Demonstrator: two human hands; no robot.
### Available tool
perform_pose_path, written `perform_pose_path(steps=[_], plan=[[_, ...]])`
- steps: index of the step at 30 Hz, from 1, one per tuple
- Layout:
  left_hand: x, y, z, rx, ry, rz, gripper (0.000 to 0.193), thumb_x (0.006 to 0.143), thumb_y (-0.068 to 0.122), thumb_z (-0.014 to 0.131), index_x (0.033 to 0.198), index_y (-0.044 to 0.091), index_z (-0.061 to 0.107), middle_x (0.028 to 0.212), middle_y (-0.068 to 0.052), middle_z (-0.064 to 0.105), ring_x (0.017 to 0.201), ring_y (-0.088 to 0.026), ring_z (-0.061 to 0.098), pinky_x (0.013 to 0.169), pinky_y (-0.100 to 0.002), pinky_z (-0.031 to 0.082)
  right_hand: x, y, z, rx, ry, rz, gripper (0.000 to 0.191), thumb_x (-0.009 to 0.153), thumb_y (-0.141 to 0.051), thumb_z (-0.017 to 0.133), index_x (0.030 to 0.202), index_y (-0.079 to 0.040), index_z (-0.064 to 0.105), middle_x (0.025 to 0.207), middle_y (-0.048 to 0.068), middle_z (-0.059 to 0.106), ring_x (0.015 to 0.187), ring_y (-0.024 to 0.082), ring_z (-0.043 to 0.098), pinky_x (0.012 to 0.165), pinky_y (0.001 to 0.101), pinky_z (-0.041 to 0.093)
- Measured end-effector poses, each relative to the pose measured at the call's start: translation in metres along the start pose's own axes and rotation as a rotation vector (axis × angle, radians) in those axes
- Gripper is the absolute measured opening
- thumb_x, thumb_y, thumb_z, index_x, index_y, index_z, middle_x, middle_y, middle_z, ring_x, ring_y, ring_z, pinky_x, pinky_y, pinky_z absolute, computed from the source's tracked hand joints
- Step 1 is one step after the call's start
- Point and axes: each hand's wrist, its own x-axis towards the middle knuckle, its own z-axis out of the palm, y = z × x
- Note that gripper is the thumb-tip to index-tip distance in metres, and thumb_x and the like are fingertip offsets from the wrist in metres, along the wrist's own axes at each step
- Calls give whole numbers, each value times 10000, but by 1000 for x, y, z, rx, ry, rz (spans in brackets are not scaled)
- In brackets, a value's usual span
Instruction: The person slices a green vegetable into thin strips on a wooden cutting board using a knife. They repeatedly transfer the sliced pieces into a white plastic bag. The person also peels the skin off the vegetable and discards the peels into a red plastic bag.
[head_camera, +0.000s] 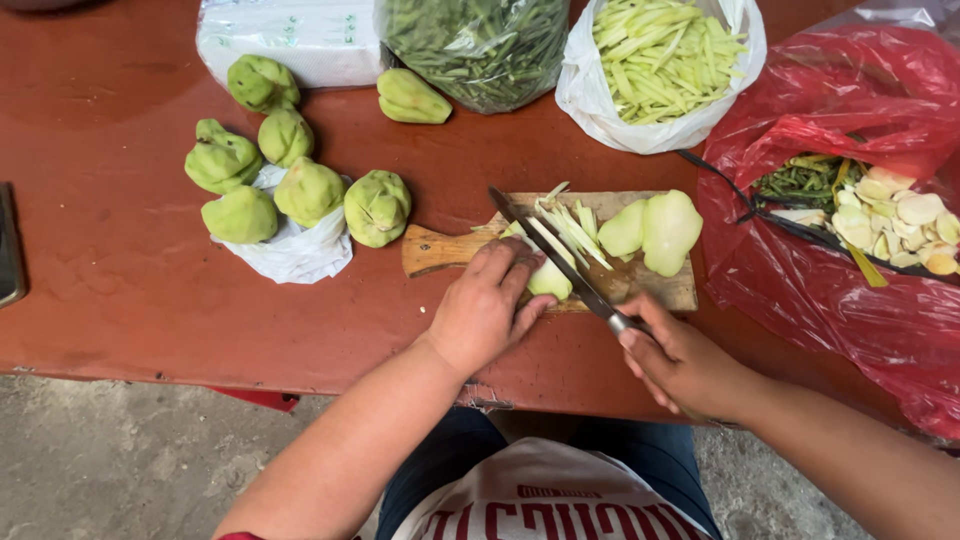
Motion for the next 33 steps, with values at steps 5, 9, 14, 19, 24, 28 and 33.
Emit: perform_pose_path(steps=[5,9,14,19,24,28,33], plan=[[-2,0,2,23,-21,-26,470,856,269,797,1228,4,686,1192,-132,628,1189,-386,548,975,-422,531,-7,1,-12,-132,80,-29,312,987,-226,495,1291,-175,449,717,22,539,413,102,477,385,277,407],[-2,-1,2,23,-4,2,467,867,266,797,1228,-9,685,1215,-146,636,1151,-369,545,1013,-435,511,-14,-2,-14,-133,118,-41,302,997,-243,521,1284,-171,461,727,23,548,426,98,480,402,277,405],[-4,-1,0,35,-18,-17,473,862,277,803,1199,-30,674,1221,-220,622,1124,-388,543,998,-442,507,-28,-3,-8,-107,85,-61,340,987,-250,516,1315,-176,462,720,21,551,428,94,488,406,280,417],[-2,0,-1,52,-22,-10,488,859,273,802,1221,-28,675,1233,-235,617,1110,-391,545,990,-439,509,-35,-6,-5,-149,84,-44,345,982,-244,477,1318,-165,466,712,23,557,434,101,499,423,276,448],[-2,0,1,35,-27,-21,475,847,267,807,1196,-27,675,1221,-245,618,1107,-397,545,981,-438,511,-33,-11,1,-207,71,-24,361,995,-273,468,1343,-187,429,673,16,549,430,96,511,422,278,460],[-2,2,2,38,-21,-17,469,849,264,807,1207,-10,681,1206,-189,632,1121,-383,555,987,-437,512,-7,-19,4,-82,17,124,323,1015,-296,468,1314,-189,406,657,30,490,385,133,404,370,324,351],[-1,2,-2,16,-29,-28,466,867,269,794,1234,3,685,1216,-160,618,1121,-357,567,978,-429,525,10,-14,5,-58,-22,-77,236,1028,-235,444,1238,-131,420,696,28,513,403,105,446,366,295,412]])
